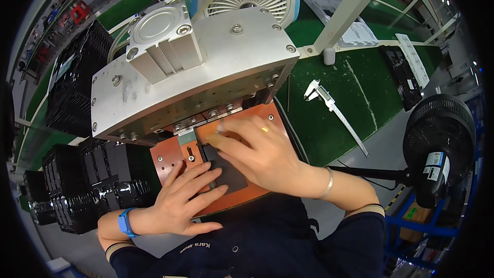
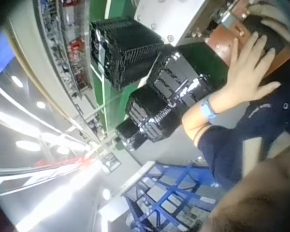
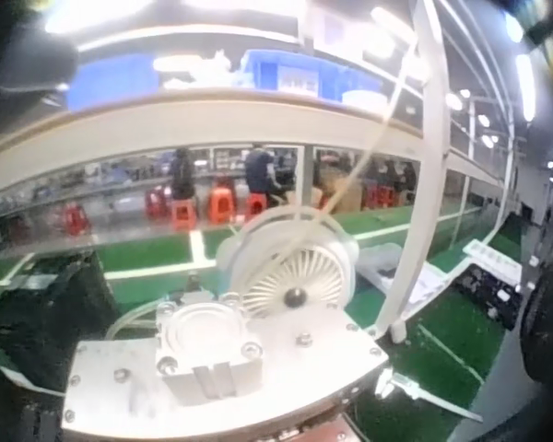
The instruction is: The person repeatedly places small black rectangular components into a jig on a workbench, presses them down, and then removes them. They periodically use a caliper to measure the components before placing them back into a stack. The process is repetitive and involves handling the components one at a time.
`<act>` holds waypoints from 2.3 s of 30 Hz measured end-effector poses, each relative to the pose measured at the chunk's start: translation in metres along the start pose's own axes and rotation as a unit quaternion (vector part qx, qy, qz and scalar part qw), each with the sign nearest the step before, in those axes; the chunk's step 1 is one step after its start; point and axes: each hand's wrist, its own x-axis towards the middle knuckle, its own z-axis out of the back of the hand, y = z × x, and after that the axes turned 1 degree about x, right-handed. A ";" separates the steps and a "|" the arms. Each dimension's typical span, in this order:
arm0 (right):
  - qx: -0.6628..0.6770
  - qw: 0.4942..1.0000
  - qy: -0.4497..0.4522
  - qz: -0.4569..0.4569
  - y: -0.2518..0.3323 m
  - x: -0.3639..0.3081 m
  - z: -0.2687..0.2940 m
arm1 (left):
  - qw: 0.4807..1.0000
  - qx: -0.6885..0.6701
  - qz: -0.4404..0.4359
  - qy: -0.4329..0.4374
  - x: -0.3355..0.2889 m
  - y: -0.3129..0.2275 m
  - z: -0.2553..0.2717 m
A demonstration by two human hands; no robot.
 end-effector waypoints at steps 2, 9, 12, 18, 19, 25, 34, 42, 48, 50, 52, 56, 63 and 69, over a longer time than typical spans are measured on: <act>0.078 0.996 0.052 -0.014 0.011 -0.010 0.018 | 0.999 -0.034 0.011 -0.037 -0.006 0.002 0.000; 0.067 0.994 0.085 0.027 0.008 -0.017 0.012 | 0.997 -0.054 0.014 -0.059 -0.008 0.004 0.000; 0.057 0.994 0.090 0.032 0.003 -0.008 0.011 | 0.997 -0.053 0.017 -0.054 -0.006 0.005 -0.002; 0.043 0.991 0.119 0.044 0.004 -0.002 0.014 | 0.997 -0.054 0.021 -0.060 -0.007 0.003 -0.003; 0.041 0.990 0.124 0.045 0.005 -0.002 0.014 | 0.996 -0.056 0.022 -0.060 -0.007 0.003 -0.004; 0.073 0.985 0.155 -0.022 0.018 -0.003 0.016 | 0.997 -0.051 0.017 -0.061 -0.007 0.003 -0.006; 0.619 0.685 0.026 -0.382 0.019 0.006 0.027 | 0.989 -0.082 0.022 -0.121 -0.004 0.003 -0.001; 0.498 0.796 0.084 -0.334 -0.002 0.007 0.017 | 0.936 -0.222 0.165 -0.217 0.005 -0.003 0.026; 0.550 0.783 0.081 -0.278 0.059 0.014 0.008 | 0.753 -0.561 0.251 -0.236 -0.015 -0.018 0.013; 0.553 0.800 0.087 -0.214 0.073 0.029 -0.005 | 0.757 -0.517 0.293 -0.272 -0.046 -0.020 0.022; 0.405 0.905 0.120 -0.052 0.081 0.057 -0.017 | 0.807 -0.289 0.380 -0.348 -0.089 -0.017 0.024; 0.123 0.960 0.126 0.218 0.091 0.107 -0.069 | 0.718 0.085 0.404 -0.561 -0.181 0.018 0.038; -0.152 0.880 0.162 0.421 0.102 0.157 -0.162 | 0.682 0.288 0.529 -0.416 -0.240 0.028 0.012; -0.215 0.859 0.157 0.437 0.102 0.150 -0.165 | 0.693 0.339 0.497 -0.399 -0.233 0.017 0.007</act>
